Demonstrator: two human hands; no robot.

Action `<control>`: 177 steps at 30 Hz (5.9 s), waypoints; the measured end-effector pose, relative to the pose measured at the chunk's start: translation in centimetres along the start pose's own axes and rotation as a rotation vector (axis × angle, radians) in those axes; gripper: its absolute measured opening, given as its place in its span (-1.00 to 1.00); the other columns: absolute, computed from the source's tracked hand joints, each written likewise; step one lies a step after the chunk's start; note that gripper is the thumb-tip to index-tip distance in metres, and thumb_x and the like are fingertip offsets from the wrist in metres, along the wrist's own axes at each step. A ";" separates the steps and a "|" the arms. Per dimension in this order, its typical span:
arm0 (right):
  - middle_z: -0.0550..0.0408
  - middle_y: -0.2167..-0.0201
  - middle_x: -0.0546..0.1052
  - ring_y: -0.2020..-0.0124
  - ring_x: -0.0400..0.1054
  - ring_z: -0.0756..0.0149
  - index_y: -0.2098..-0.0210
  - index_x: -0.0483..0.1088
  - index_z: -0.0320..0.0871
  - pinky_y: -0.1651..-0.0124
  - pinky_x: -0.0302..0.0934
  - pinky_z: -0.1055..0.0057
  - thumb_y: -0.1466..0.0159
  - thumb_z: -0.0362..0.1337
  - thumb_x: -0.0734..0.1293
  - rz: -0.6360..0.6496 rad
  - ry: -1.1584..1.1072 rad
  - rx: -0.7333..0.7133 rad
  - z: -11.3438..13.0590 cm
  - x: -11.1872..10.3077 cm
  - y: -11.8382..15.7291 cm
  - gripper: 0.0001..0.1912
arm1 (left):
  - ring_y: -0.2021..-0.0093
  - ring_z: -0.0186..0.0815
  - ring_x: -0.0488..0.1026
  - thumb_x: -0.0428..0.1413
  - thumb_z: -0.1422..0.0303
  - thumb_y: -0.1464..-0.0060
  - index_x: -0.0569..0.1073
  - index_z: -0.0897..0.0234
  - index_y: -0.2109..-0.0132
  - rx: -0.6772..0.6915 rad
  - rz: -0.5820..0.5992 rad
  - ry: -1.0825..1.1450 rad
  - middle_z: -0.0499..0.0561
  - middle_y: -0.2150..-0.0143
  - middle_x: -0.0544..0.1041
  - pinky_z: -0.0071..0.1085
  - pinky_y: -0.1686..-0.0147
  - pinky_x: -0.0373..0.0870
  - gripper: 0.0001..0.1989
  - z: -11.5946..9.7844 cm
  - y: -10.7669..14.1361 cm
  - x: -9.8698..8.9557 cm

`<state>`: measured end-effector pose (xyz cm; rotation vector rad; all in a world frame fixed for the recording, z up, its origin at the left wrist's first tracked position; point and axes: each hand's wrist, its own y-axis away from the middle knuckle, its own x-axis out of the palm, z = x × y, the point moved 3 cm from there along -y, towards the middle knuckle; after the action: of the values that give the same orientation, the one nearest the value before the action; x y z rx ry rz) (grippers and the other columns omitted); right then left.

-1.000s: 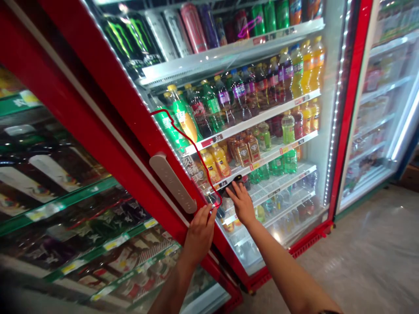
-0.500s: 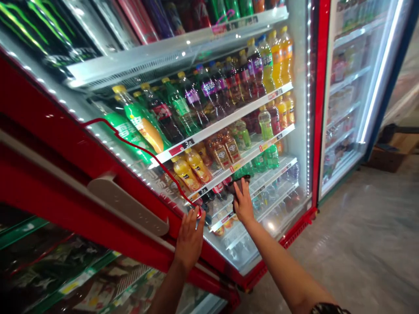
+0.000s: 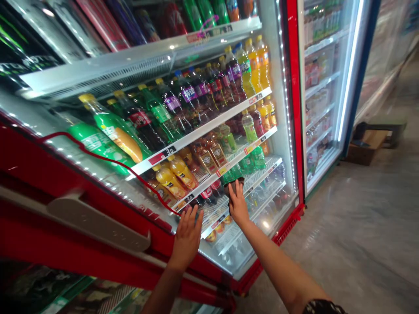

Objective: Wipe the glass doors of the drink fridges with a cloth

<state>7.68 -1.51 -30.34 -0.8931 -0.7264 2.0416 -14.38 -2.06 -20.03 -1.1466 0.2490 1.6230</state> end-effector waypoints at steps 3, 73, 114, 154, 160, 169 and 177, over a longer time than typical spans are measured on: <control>0.05 -0.52 -0.26 -0.50 -0.35 -0.07 -0.48 -0.14 0.13 -0.28 0.24 -0.13 -0.20 -0.64 0.15 0.143 0.043 -0.208 0.9 0.8 1.3 -0.03 | -0.51 -0.05 -0.07 0.14 0.42 -0.13 0.17 0.28 -0.42 0.018 -0.022 0.004 0.18 -0.52 0.02 -0.03 -0.46 0.02 -0.28 -0.2 -0.6 0.2; 0.17 -0.52 -0.30 -0.50 -0.35 -0.10 -0.47 -0.25 0.24 -0.26 0.27 -0.13 -0.07 -0.68 0.16 0.262 0.092 -0.356 -32.0 -12.4 -14.4 0.13 | -0.52 -0.17 -0.13 -0.07 0.56 -0.15 0.10 0.29 -0.45 -0.202 -0.022 -0.146 0.07 -0.49 0.13 -0.02 -0.49 -0.21 -0.28 -15.1 -16.9 3.9; 0.21 -0.51 -0.51 -0.49 -0.56 -0.09 -0.48 -0.43 0.22 -0.38 0.05 -0.20 0.00 -0.69 0.16 0.115 0.142 -0.034 -43.0 -14.0 -19.5 0.23 | -0.51 -0.41 -0.36 -0.05 0.64 -0.23 0.05 -0.14 -0.44 0.141 0.054 -0.095 -0.27 -0.50 0.01 -0.08 -0.47 -0.52 -0.23 -19.6 -35.9 10.8; 0.13 -0.53 -0.47 -0.50 -0.58 -0.09 -0.49 -0.41 0.14 -0.39 -0.06 -0.29 -0.34 -0.45 0.11 0.033 -0.041 0.244 -40.1 -10.9 -15.2 -0.12 | -0.53 -0.40 -0.32 0.06 0.56 -0.23 0.31 -0.13 -0.31 0.148 -0.036 -0.228 -0.32 -0.47 0.14 -0.12 -0.50 -0.42 -0.40 -20.0 -36.0 10.5; 0.25 -0.53 -0.31 -0.51 -0.42 -0.07 -0.47 -0.29 0.32 -0.36 0.04 -0.28 -0.12 -0.66 0.10 0.263 -0.055 -0.036 -40.7 -11.7 -11.3 0.10 | -0.53 -0.43 -0.27 0.05 0.57 -0.24 0.34 -0.14 -0.28 0.133 -0.053 -0.153 -0.31 -0.45 0.18 -0.15 -0.50 -0.34 -0.42 -20.2 -36.1 10.5; 0.22 -0.52 -0.39 -0.50 -0.55 -0.09 -0.48 -0.33 0.23 -0.35 0.05 -0.29 -0.16 -0.64 0.10 0.155 -0.022 -0.053 -38.0 -11.0 -13.8 0.05 | -0.49 -0.40 -0.02 0.10 0.50 -0.26 0.31 -0.12 -0.30 0.162 -0.135 -0.171 -0.26 -0.42 0.26 -0.18 -0.47 -0.13 -0.45 -20.2 -36.0 10.8; 0.18 -0.52 -0.43 -0.50 -0.50 -0.10 -0.49 -0.36 0.19 -0.37 -0.06 -0.35 -0.13 -0.65 0.10 0.101 0.000 -0.025 -39.5 -12.7 -14.2 0.08 | -0.52 -0.33 -0.16 0.03 0.60 -0.23 0.31 0.08 -0.33 0.107 -0.135 -0.185 -0.17 -0.47 0.15 -0.11 -0.51 -0.33 -0.42 -20.7 -32.7 10.3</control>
<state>50.44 2.91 -38.95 -0.9615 -0.7215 2.1252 24.75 3.73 -26.25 -0.9068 0.1341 1.5655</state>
